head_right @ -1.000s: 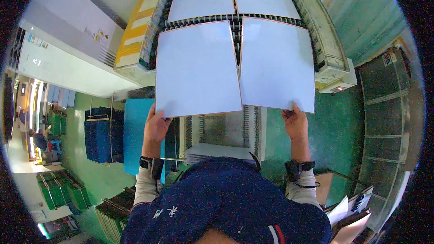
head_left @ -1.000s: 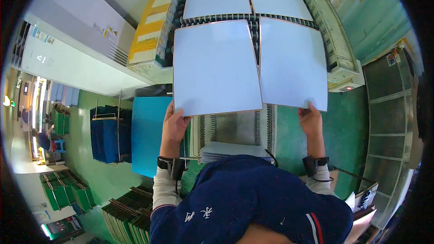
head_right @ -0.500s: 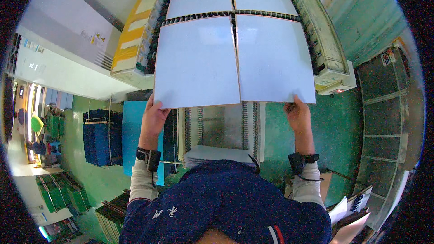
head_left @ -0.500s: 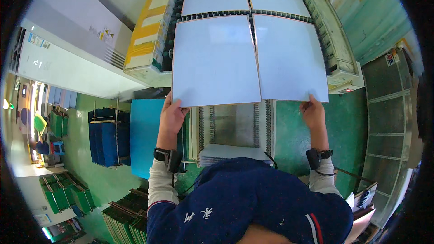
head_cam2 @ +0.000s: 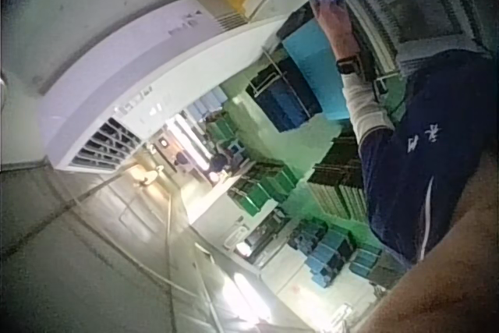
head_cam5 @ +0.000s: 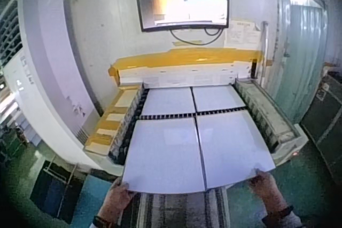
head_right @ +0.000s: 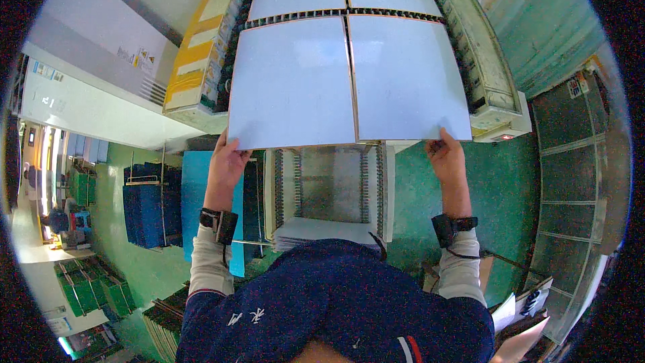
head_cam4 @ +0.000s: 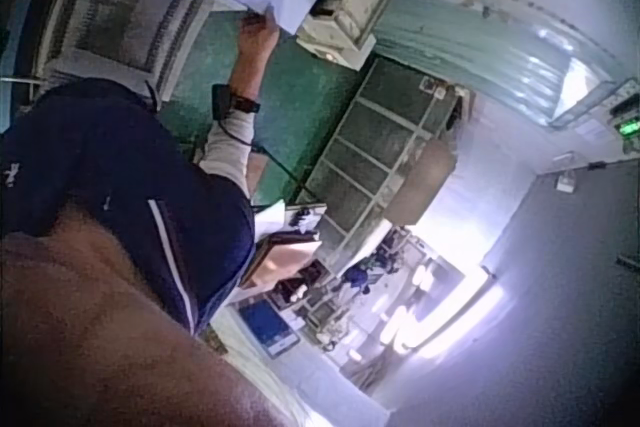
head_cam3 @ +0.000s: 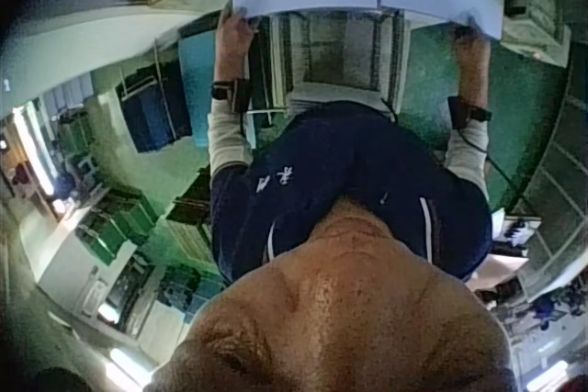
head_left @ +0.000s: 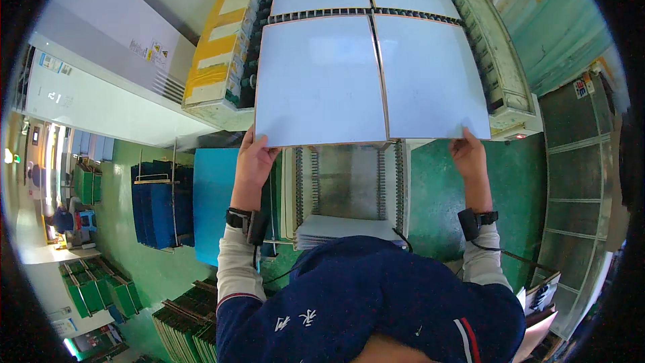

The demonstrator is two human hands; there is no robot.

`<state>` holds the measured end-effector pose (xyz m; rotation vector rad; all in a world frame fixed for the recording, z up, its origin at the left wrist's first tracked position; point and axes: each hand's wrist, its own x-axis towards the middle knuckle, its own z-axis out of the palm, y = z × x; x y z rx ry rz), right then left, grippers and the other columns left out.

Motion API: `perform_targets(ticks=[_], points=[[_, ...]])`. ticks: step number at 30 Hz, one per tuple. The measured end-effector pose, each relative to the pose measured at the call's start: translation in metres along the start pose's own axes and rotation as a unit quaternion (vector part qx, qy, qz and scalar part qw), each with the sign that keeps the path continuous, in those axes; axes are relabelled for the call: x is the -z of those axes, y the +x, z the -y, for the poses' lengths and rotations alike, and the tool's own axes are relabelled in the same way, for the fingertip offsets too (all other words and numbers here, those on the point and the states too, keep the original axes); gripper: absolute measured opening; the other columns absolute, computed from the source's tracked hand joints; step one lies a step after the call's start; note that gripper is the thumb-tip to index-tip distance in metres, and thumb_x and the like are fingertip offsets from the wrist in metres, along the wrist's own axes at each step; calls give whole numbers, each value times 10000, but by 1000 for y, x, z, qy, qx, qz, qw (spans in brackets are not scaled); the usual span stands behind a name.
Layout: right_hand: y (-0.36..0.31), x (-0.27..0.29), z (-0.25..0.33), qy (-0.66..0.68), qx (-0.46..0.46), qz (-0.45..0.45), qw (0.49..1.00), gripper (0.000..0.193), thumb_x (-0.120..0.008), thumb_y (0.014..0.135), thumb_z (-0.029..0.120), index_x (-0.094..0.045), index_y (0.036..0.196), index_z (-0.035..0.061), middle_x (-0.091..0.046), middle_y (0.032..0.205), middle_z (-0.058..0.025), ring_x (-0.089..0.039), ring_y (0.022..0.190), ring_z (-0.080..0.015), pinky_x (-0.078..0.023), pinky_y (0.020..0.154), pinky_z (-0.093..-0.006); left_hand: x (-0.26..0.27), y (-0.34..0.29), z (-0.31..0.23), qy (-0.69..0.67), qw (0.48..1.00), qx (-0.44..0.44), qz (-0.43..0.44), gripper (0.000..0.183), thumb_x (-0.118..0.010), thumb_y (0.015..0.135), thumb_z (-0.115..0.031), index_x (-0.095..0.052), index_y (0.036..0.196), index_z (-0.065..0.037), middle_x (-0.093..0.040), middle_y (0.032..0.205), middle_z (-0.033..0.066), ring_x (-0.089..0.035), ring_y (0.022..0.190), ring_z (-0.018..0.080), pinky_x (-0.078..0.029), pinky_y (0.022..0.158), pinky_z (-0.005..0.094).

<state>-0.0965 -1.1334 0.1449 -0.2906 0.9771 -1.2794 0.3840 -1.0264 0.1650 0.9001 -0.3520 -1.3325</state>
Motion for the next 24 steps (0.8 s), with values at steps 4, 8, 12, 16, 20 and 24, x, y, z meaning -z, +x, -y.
perform_targets(ticks=[4,8,12,16,20,24], points=[[3,-2,2,-9,-9,-12,1000,92,-568,849,132,-555,920,76,-583,802,-50,-567,702,-178,-464,594,-322,7,10,2,5,1000,5,0,385,-503,836,5,-462,1208,-88,-570,1086,53,-568,952,169,-488,781,346],[4,-9,2,0,-8,-14,1000,94,-559,853,132,-548,926,74,-577,812,-52,-568,710,-183,-473,595,-313,3,15,0,4,1000,0,-6,379,-505,840,-1,-454,1210,-66,-573,1082,69,-568,968,185,-490,807,341],[7,-18,3,6,-2,-8,1000,97,-552,858,137,-542,923,65,-574,824,-52,-562,706,-185,-474,599,-309,11,21,0,-1,1000,-8,0,357,-498,849,-9,-468,1200,-69,-576,1064,68,-567,950,185,-482,819,357],[24,-5,4,1,-1,2,1000,112,-553,861,149,-538,913,52,-571,824,-63,-563,706,-189,-479,591,-300,5,19,-2,-12,1000,-16,10,353,-510,859,-37,-443,1205,-46,-574,1041,91,-571,933,204,-484,842,352],[26,-13,10,-28,-6,9,1000,135,-559,866,185,-534,860,53,-576,780,-75,-567,688,-192,-484,597,-303,9,11,-2,1,1000,-10,-8,351,-514,869,-60,-436,1211,-50,-570,1048,104,-573,938,224,-487,843,350],[31,-9,14,-61,-33,15,997,200,-565,875,245,-531,809,59,-584,743,-78,-571,663,-194,-486,598,-306,29,-12,3,11,999,-2,-39,377,-535,867,-87,-421,1224,-49,-556,1081,118,-570,957,234,-489,841,343]])
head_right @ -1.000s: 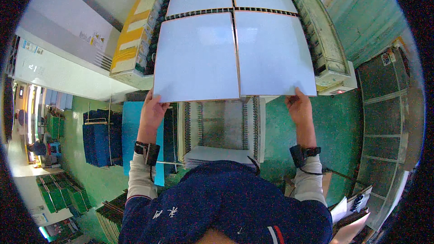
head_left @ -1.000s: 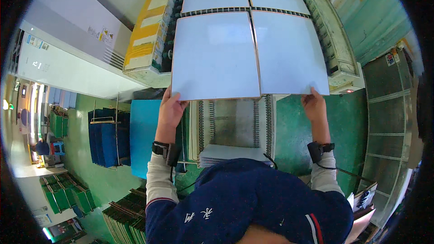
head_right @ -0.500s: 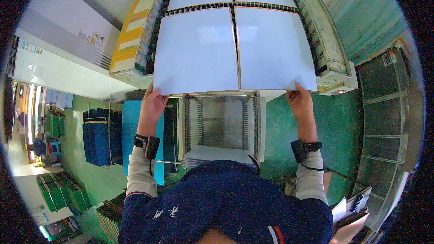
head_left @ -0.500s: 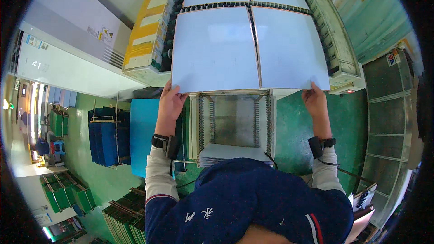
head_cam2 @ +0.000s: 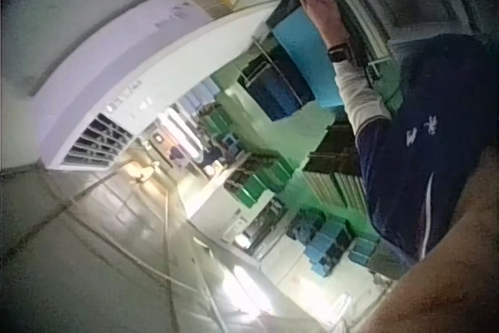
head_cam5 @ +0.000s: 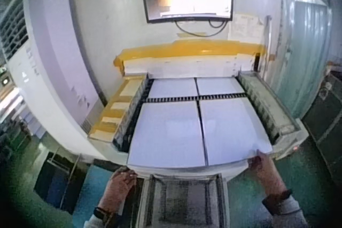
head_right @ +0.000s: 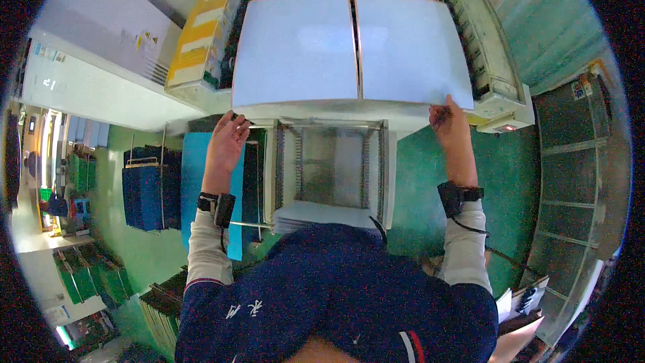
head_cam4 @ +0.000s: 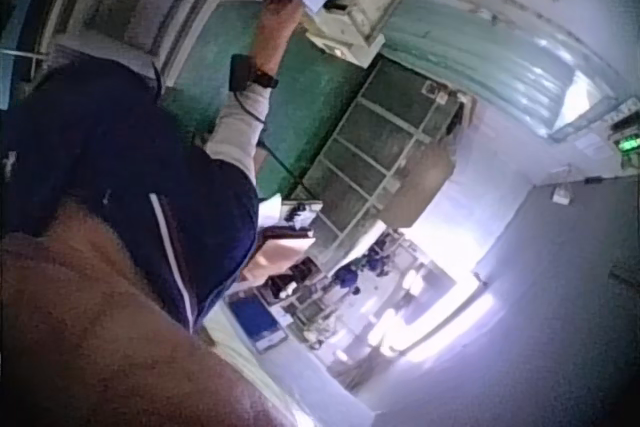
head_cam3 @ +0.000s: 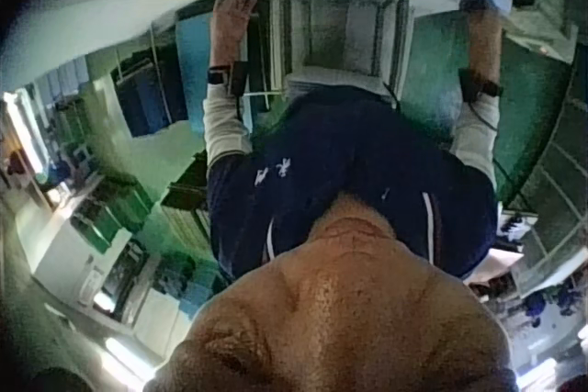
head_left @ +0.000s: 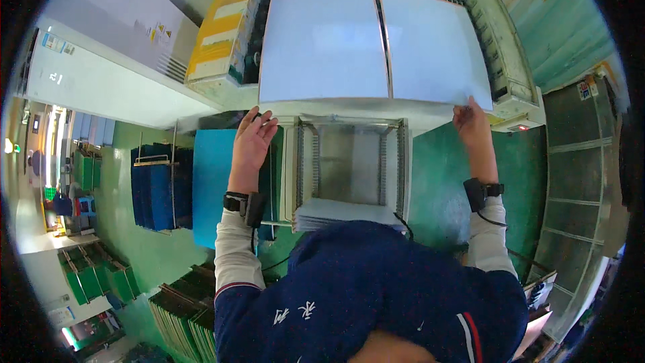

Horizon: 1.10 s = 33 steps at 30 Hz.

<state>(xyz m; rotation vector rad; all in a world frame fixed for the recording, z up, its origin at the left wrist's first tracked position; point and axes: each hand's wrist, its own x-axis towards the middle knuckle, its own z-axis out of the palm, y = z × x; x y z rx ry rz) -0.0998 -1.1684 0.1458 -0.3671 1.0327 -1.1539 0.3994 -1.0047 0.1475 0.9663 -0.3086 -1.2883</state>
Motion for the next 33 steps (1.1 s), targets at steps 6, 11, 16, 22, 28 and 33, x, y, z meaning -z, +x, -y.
perform_targets(ticks=[6,11,16,22,28,33], points=[[-12,-1,-28,-69,-56,34,995,270,-574,869,322,-558,849,54,-614,808,-88,-594,720,-188,-484,605,-287,69,-49,28,-13,996,26,-83,416,-558,861,-102,-402,1240,-32,-532,1129,141,-568,975,260,-488,848,347],[-62,-3,-120,-339,-143,202,908,353,-616,814,378,-599,964,59,-625,851,-66,-600,779,-157,-491,670,-293,116,-107,59,-50,989,53,-127,389,-523,882,-104,-386,1225,18,-556,1067,163,-581,926,261,-500,815,357],[-97,24,-239,-634,-119,454,615,514,-681,754,367,-547,1132,46,-595,1065,-108,-576,970,-232,-463,847,-342,133,-143,84,-32,978,81,-192,339,-528,879,-98,-422,1182,9,-571,1018,145,-587,902,252,-511,778,341],[-116,14,-258,-671,-115,524,511,667,-710,688,473,-532,1184,65,-545,1165,-147,-530,1050,-285,-436,885,-368,133,-163,90,-59,979,76,-180,324,-530,885,-109,-435,1171,10,-573,1007,137,-590,888,243,-516,762,334],[-111,28,-253,-703,-116,492,500,612,-710,687,477,-585,1109,50,-608,1045,-136,-579,959,-275,-459,826,-352,129,-168,99,-53,977,91,-187,310,-533,879,-93,-436,1159,0,-581,996,137,-592,905,259,-512,799,346],[-122,23,-246,-701,-108,471,525,463,-690,719,434,-644,974,50,-643,902,-132,-612,852,-267,-473,768,-352,131,-169,107,-61,977,96,-178,313,-513,890,-101,-440,1173,12,-587,974,134,-601,857,247,-515,763,343]])
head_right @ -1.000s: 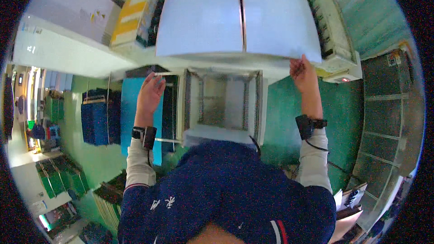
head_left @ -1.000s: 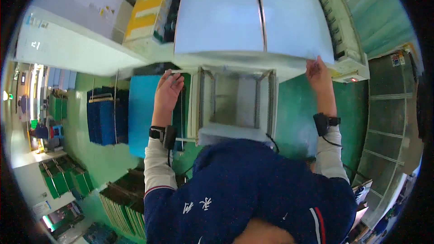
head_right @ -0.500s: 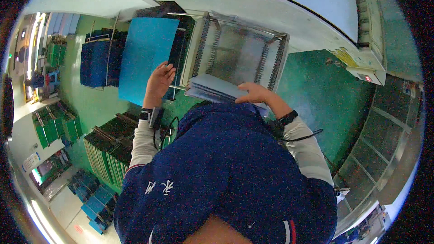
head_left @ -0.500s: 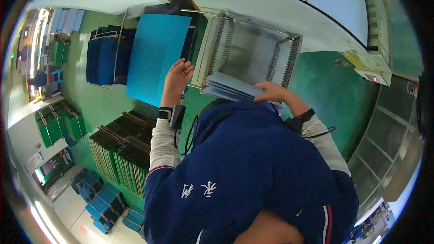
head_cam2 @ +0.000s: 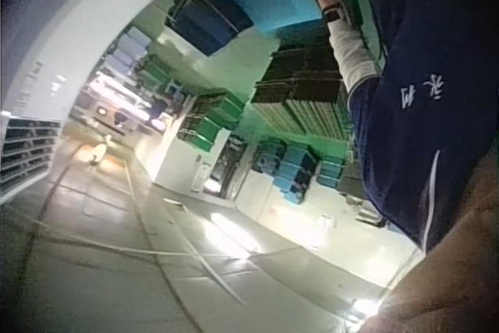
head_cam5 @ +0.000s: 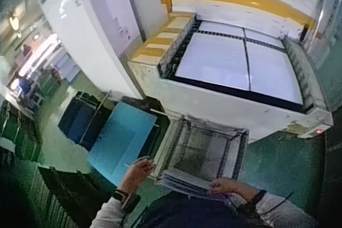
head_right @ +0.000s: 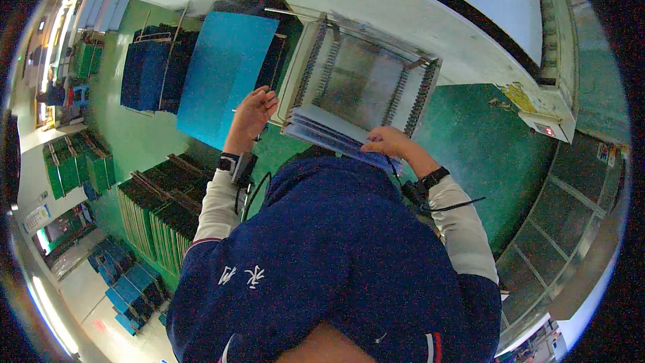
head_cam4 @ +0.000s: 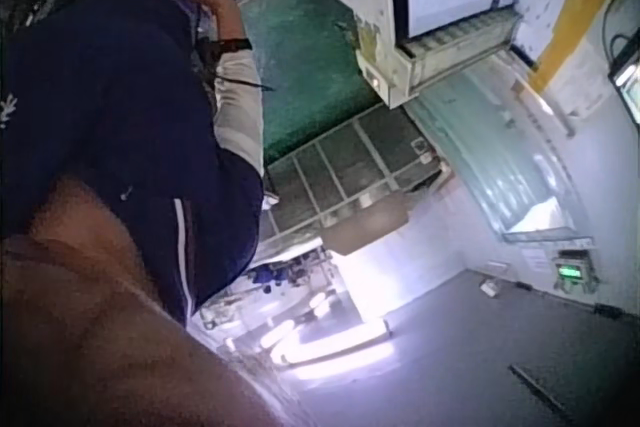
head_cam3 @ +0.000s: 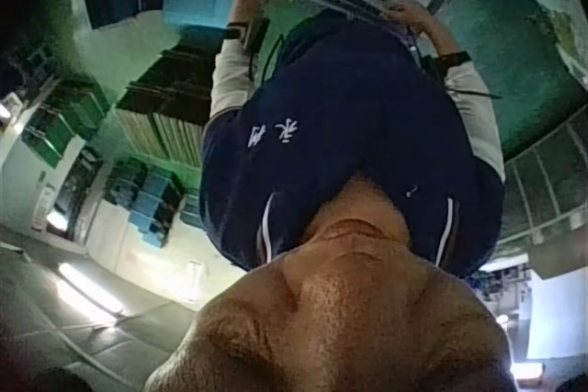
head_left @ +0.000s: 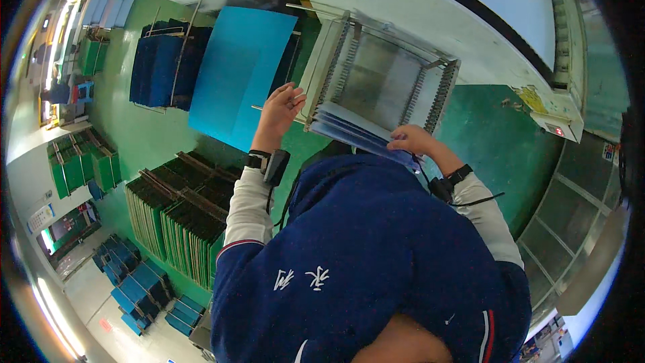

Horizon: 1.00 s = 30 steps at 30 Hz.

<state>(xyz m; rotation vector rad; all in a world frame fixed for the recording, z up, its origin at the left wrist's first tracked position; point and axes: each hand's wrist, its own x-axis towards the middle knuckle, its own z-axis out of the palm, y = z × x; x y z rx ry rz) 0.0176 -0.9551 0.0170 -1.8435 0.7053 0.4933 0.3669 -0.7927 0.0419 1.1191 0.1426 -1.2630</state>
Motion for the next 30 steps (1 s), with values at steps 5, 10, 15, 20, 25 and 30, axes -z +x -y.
perform_targets(ticks=[5,10,15,20,25,30], points=[[-5,-5,12,-93,81,-38,992,256,-591,802,296,-650,856,54,-637,799,-148,-614,776,-307,-476,696,-400,3,-2,8,1,1000,1,5,301,-509,893,-108,-451,1164,11,-587,959,127,-602,854,246,-509,770,346],[3,-24,11,-299,84,-35,950,269,-473,846,256,-625,745,59,-627,804,-167,-606,725,-361,-485,638,-461,4,-3,13,2,1000,12,16,302,-513,891,-112,-447,1161,7,-585,953,123,-599,860,242,-508,777,345],[-31,-7,60,-310,151,-84,935,213,-463,821,206,-563,714,52,-602,731,-156,-603,700,-354,-478,592,-459,16,-5,8,9,1000,-2,6,299,-508,893,-117,-461,1163,4,-581,971,112,-600,863,230,-509,760,329],[-93,42,112,-263,213,-232,912,164,-498,796,168,-508,688,45,-533,643,-137,-556,629,-354,-433,537,-457,17,-13,-3,16,999,-32,-5,301,-505,900,-140,-464,1162,4,-576,985,110,-594,872,224,-508,754,318],[-146,103,150,-198,203,-374,883,175,-506,831,120,-460,684,38,-459,611,-124,-477,535,-290,-365,490,-390,-2,0,-5,23,999,-19,28,345,-534,891,-217,-474,1149,4,-567,1007,118,-586,894,225,-499,771,327],[-145,127,124,70,150,-503,848,193,-498,890,142,-489,729,35,-451,620,-32,-450,572,-101,-344,508,-324,-66,-17,-9,106,986,19,130,413,-553,875,-327,-493,1133,-11,-556,1032,113,-573,923,227,-470,806,343]])
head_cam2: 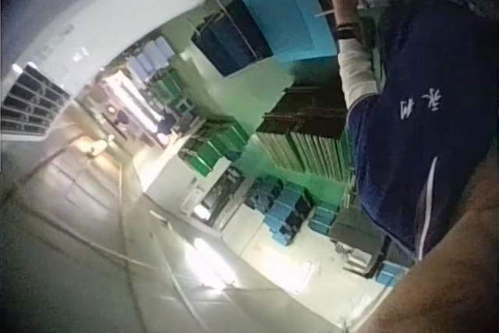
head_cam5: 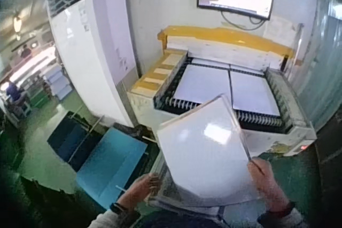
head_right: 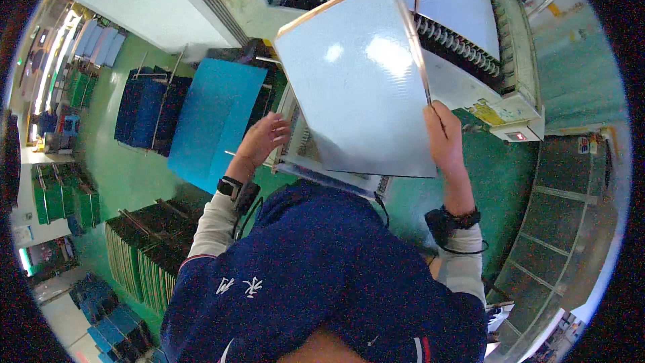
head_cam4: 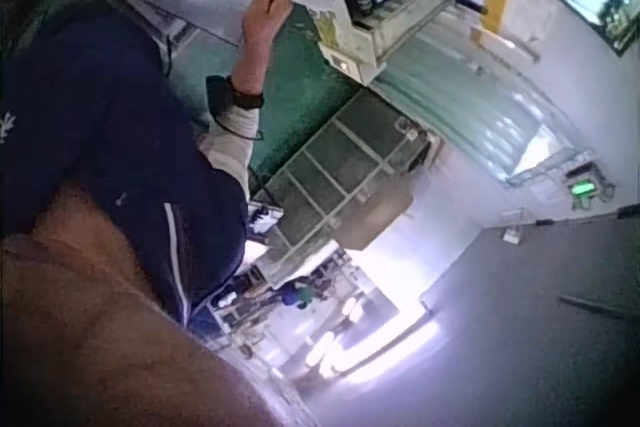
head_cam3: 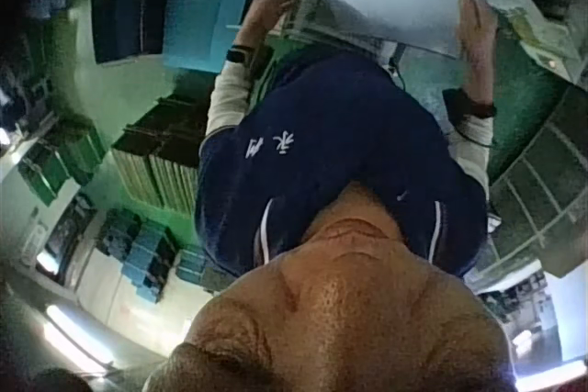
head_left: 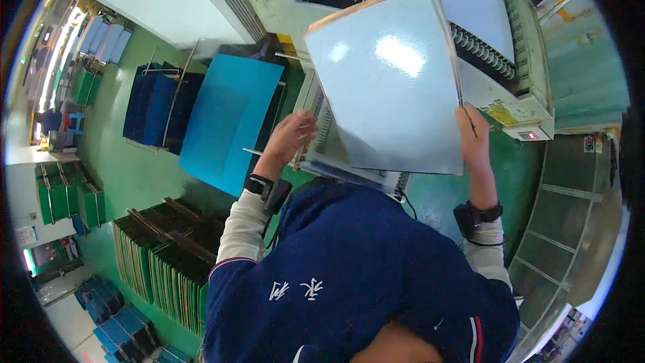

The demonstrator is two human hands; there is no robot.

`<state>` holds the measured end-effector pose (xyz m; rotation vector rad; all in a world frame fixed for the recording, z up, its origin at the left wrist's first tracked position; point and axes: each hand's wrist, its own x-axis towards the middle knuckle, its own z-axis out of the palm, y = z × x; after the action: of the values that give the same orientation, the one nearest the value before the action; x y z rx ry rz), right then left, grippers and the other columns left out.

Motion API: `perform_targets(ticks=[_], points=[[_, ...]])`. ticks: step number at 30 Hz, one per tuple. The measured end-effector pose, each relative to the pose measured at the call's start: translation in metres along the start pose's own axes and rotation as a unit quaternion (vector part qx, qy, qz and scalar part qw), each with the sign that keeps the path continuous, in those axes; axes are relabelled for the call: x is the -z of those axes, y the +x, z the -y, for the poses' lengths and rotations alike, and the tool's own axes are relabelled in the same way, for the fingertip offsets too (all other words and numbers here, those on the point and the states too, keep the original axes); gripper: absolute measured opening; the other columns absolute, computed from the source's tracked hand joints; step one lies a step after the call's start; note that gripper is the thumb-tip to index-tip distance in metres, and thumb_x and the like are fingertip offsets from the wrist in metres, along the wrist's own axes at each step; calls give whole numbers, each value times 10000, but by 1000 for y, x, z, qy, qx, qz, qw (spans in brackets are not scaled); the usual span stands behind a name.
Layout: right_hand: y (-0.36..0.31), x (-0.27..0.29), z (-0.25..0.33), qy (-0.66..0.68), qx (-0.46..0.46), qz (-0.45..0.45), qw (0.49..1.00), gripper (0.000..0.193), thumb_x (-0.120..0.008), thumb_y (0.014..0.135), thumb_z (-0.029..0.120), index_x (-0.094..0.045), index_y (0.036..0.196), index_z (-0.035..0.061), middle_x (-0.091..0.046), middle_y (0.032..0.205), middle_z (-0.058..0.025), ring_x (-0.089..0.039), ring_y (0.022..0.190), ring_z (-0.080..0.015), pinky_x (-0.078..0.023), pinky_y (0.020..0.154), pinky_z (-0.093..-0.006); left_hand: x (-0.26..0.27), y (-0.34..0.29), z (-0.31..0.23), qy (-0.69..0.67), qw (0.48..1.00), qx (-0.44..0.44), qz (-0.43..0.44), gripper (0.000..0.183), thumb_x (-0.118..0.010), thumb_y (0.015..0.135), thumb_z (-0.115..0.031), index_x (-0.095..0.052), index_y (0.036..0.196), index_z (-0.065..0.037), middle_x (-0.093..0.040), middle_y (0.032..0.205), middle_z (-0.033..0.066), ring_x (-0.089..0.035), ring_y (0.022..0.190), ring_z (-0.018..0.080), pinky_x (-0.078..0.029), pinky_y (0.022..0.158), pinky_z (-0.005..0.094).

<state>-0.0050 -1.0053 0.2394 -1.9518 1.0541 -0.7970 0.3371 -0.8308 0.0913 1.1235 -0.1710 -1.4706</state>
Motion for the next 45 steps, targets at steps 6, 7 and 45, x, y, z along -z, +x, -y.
perform_targets(ticks=[6,7,45], points=[[6,-48,-81,341,-269,-138,890,199,-546,887,193,-591,908,1,-583,786,3,-528,711,-81,-427,635,-238,-44,-7,-13,133,988,34,64,406,-611,845,-263,-528,1100,42,-597,1000,74,-566,908,155,-449,787,282],[3,-53,-92,357,-289,-132,878,218,-552,884,201,-594,939,-6,-596,808,-11,-541,725,-87,-436,652,-232,-44,-5,-9,126,991,15,50,400,-619,840,-236,-527,1102,52,-599,1002,84,-572,895,159,-455,775,284],[-50,96,-169,569,-222,-265,746,339,-469,913,350,-558,1058,56,-598,1027,-69,-585,923,-196,-494,741,-347,-68,43,-78,-50,993,-106,-10,147,-540,883,-122,-534,1009,-46,-613,886,50,-579,769,144,-463,663,294]])
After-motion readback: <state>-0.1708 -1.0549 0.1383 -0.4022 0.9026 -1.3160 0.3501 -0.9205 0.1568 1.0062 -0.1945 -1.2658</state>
